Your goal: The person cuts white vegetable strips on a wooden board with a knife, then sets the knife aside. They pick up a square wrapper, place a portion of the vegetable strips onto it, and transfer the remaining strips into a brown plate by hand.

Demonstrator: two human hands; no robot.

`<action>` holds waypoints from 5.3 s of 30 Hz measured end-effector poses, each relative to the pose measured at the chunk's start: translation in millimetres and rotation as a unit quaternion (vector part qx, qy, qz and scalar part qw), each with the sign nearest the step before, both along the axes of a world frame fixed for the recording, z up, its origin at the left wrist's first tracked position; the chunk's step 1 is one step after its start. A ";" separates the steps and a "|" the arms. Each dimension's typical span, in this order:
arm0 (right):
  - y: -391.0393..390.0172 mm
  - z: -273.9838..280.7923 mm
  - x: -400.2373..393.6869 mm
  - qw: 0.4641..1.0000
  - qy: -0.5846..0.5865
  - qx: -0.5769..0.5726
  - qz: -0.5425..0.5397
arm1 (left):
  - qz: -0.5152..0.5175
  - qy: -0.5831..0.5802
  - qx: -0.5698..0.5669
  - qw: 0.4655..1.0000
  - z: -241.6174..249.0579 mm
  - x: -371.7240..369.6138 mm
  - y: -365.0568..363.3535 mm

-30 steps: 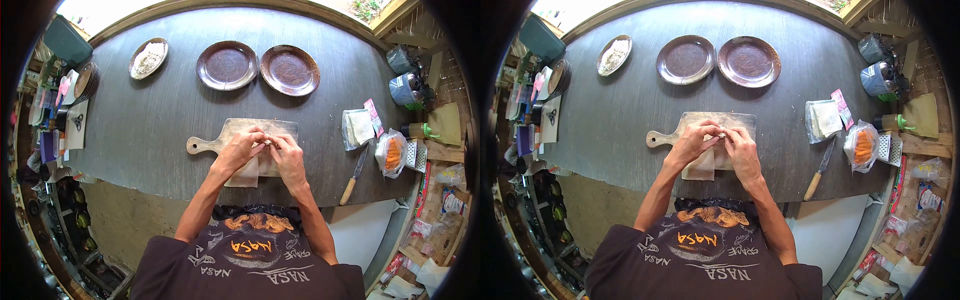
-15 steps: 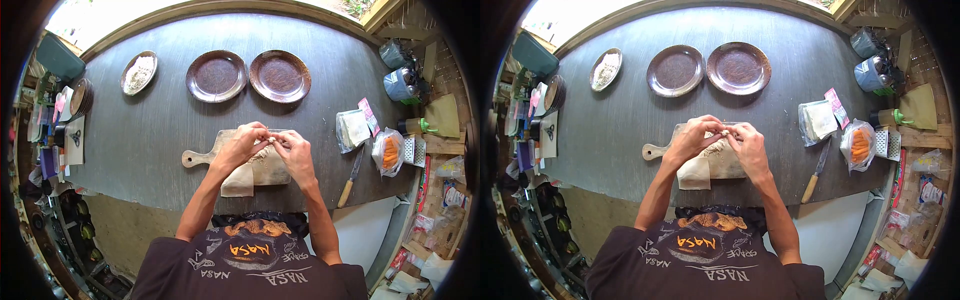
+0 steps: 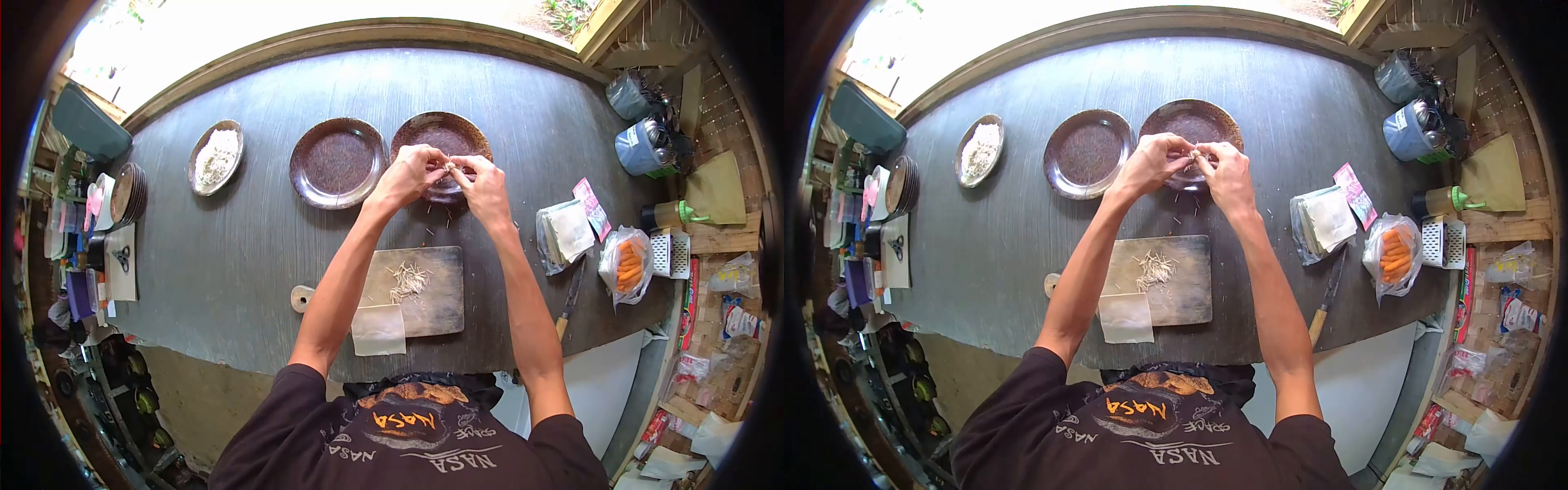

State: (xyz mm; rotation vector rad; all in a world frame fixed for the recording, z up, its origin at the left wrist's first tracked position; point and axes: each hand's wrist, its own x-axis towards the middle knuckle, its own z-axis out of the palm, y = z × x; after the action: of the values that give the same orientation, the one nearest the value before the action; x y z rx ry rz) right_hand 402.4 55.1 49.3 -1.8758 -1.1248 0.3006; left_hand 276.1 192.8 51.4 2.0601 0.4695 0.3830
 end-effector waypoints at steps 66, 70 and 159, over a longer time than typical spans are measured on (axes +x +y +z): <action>-75.0 -20.1 -53.8 0.993 -0.095 -0.045 0.054 | -0.009 -0.085 0.131 0.988 -16.4 -46.0 -61.5; -81.4 -24.3 -56.8 0.985 -0.144 -0.080 0.041 | -0.042 -0.038 0.123 0.991 -33.8 -54.8 -77.8; -120.1 -26.7 -151.8 0.961 -0.195 -0.068 0.183 | 0.005 0.045 0.099 0.994 -17.4 -208.5 -132.8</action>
State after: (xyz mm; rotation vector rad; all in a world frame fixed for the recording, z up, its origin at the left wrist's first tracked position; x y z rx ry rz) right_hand 250.7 -65.0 22.6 -1.8877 -1.7677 0.2221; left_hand 67.6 60.0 34.0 2.2745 0.5150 0.3553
